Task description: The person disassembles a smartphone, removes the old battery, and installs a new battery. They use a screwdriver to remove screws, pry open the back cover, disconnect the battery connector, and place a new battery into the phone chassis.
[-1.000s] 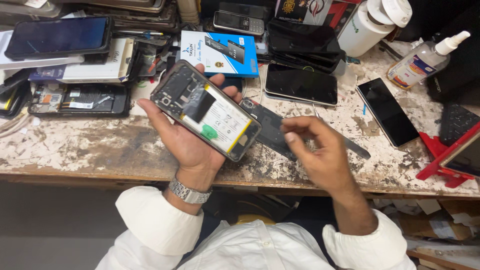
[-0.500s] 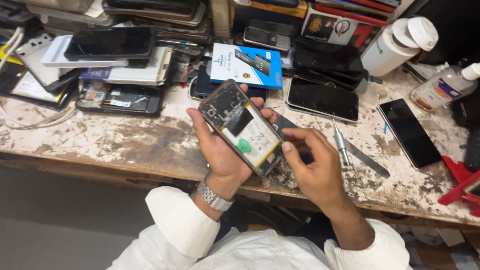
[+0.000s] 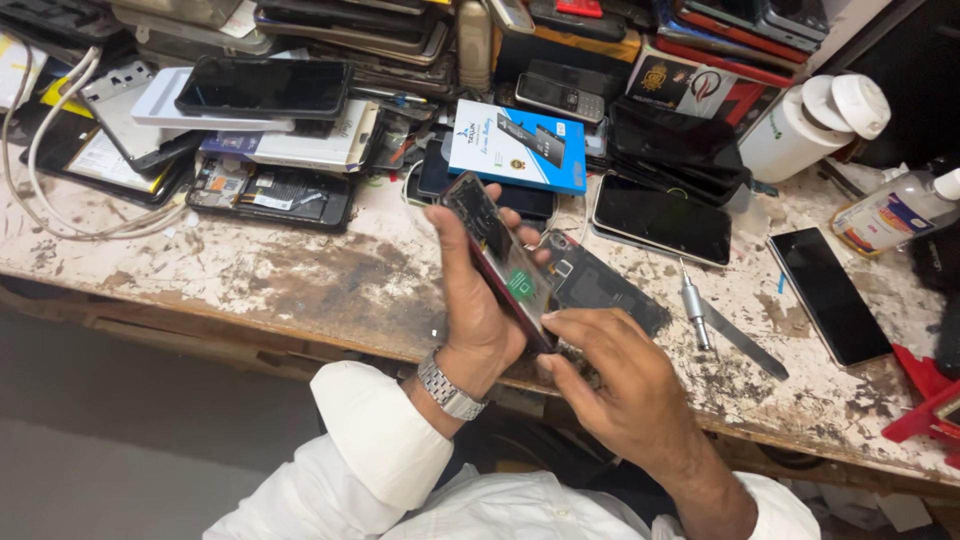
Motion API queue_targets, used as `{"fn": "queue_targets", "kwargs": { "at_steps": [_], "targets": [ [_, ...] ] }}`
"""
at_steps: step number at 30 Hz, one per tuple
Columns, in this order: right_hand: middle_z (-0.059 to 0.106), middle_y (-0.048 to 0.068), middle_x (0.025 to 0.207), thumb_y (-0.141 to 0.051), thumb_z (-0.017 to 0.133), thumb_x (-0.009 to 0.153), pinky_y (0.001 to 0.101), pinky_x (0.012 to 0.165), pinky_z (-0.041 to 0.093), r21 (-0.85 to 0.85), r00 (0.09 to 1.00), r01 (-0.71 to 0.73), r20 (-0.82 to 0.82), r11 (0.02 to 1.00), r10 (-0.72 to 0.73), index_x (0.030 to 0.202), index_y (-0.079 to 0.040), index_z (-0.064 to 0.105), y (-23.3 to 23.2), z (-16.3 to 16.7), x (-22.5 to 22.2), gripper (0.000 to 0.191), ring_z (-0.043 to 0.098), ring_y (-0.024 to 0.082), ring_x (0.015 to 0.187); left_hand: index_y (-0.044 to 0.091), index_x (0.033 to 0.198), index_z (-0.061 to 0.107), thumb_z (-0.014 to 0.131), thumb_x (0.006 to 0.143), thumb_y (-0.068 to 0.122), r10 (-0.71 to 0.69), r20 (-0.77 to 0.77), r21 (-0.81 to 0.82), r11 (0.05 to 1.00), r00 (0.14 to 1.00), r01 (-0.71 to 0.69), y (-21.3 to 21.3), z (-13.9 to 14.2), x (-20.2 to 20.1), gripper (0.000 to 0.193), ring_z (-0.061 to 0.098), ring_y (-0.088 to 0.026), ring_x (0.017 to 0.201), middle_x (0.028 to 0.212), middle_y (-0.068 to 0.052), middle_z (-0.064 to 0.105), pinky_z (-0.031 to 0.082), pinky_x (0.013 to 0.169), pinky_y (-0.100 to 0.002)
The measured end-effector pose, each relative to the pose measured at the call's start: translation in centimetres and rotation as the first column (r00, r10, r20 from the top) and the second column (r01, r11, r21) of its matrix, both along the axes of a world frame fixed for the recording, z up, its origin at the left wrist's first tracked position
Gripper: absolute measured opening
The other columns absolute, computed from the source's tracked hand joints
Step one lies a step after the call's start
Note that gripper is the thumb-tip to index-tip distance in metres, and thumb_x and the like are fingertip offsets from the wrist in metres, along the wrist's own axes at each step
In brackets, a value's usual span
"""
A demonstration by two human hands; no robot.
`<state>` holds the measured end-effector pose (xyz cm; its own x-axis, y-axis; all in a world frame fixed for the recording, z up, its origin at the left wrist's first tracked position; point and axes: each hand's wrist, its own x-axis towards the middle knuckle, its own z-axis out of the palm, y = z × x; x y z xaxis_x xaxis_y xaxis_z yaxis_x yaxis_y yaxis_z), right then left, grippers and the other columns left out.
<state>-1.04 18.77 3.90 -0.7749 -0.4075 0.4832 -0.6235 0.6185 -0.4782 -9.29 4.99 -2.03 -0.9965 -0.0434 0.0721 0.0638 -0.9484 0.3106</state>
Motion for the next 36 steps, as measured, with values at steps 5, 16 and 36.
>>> {"fn": "queue_targets", "kwargs": {
  "at_steps": [5,16,36],
  "targets": [
    [0.074,0.014,0.112,-0.007,0.074,0.089,0.031,0.084,0.061,-0.165,0.987,0.134,0.111,0.977,-0.116,0.117,0.0,0.07,1.1,-1.2,0.4,0.028,0.076,0.021,0.1,0.009,0.143,0.046,0.068,0.097,0.049,0.0,0.013,-0.113,0.994,1.0,0.001,-0.1,-0.1,0.1,0.065,0.063,-0.015,0.092,0.106,-0.003,0.06,0.054,0.083,-0.033],
    [0.075,0.014,0.11,-0.009,0.071,0.093,0.0292,0.082,0.064,-0.302,0.97,0.194,0.204,0.933,-0.135,0.117,0.001,0.071,2.5,-2.6,0.1,0.026,0.077,0.02,0.1,0.008,0.153,0.026,0.07,0.086,0.003,-0.074,-0.051,-0.348,0.936,0.996,0.052,0.0,1.2,1.1,0.081,0.053,-0.016,0.118,0.128,-0.007,0.05,0.047,0.106,-0.036],
    [0.076,0.01,0.099,-0.008,0.068,0.1,0.0255,0.079,0.06,-0.552,0.969,0.249,0.13,0.796,-0.212,0.116,0.004,0.06,7.3,-2.1,-0.2,0.022,0.073,0.014,0.088,0.003,0.159,0.011,0.088,0.074,0.028,-0.337,-0.841,-0.314,-0.335,0.424,-0.888,-0.8,5.9,0.8,0.117,0.04,-0.039,0.142,0.153,-0.02,0.036,0.029,0.115,-0.057]
  ]
}}
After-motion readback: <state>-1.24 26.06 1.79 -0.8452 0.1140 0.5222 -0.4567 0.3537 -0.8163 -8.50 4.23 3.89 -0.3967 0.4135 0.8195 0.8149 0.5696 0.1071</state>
